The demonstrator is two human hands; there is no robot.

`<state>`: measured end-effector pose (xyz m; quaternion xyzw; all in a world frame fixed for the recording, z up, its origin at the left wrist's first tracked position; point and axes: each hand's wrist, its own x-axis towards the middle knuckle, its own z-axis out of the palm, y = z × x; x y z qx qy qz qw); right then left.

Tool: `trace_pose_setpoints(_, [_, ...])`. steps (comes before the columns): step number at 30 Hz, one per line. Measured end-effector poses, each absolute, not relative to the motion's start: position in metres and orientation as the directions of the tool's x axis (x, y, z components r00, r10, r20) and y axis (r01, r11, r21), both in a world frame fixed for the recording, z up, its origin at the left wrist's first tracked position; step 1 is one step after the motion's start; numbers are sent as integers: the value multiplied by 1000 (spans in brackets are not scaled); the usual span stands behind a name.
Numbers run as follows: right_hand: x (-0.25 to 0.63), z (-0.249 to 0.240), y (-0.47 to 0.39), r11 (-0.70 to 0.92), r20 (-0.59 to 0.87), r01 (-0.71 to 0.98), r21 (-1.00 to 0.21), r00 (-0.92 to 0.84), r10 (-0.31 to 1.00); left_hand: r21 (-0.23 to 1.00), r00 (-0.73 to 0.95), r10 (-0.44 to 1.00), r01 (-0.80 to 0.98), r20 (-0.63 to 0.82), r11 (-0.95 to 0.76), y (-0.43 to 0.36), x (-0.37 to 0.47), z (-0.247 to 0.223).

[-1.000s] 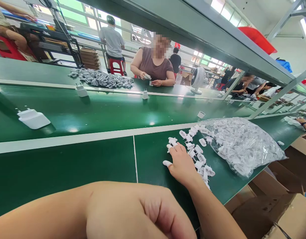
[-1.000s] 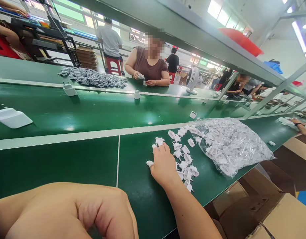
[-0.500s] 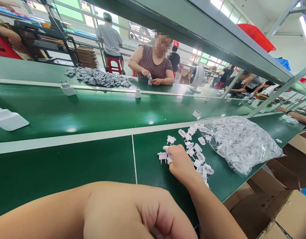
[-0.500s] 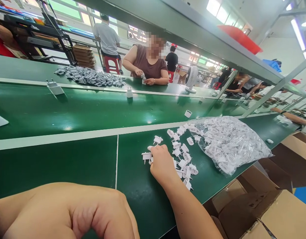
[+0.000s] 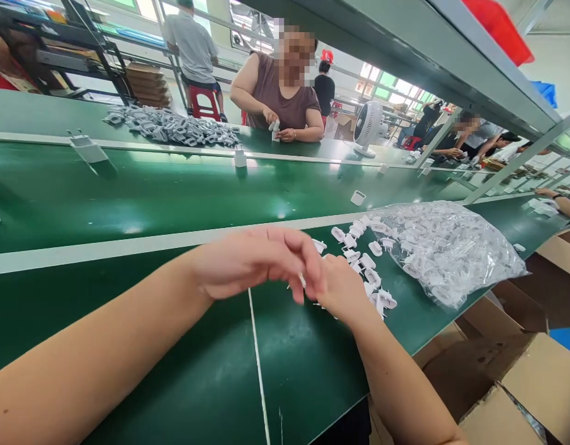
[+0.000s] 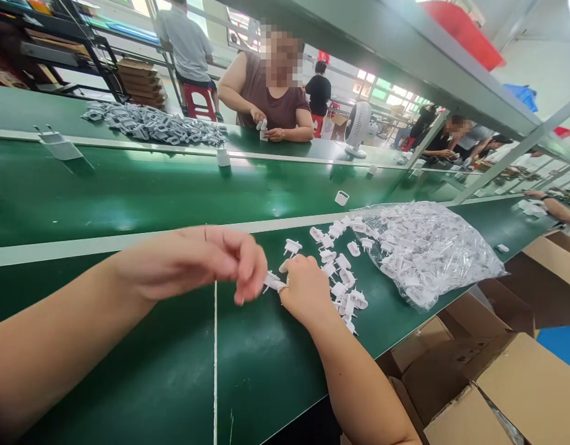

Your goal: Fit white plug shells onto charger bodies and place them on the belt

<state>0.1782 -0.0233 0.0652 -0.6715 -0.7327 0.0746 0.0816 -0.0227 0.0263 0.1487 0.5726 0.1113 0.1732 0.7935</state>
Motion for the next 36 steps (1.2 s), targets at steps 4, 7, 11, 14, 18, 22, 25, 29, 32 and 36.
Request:
trace_pose_setpoints(4, [179,65,-14,-22,87,975,-220,42,995,930,641,763,-225,-85,292,58,-20,129])
trace_pose_setpoints(7, [178,60,-6,15,40,988,-152,-9,999,906,495,845,-233,-203,354,74,-13,110])
trace_pose_setpoints(11, [175,58,-4,-9,-39,987,-162,3,999,903,396,862,-151,-316,401,81,-4,86])
trace_pose_setpoints(14, [174,60,-5,-39,-37,978,-203,32,999,944,327,897,-36,-298,327,83,2,72])
trace_pose_setpoints(18, [174,59,-5,-55,-26,962,-266,50,998,975,242,945,81,-219,205,99,17,66])
trace_pose_setpoints(22, [172,57,-6,-16,14,945,-326,22,1000,969,178,974,225,-143,101,140,46,71])
trace_pose_setpoints(25, [171,57,-9,33,11,944,-329,-31,999,937,174,980,348,-97,31,176,73,77])
trace_pose_setpoints(29, [170,60,-11,19,-35,939,-344,-32,999,873,242,970,480,-33,-90,210,116,80])
trace_pose_setpoints(32, [170,60,-10,25,-41,934,-357,-42,998,821,309,951,536,27,-197,224,147,75])
trace_pose_setpoints(36, [168,58,-10,96,-19,935,-340,-109,994,760,339,938,589,77,-275,235,177,63])
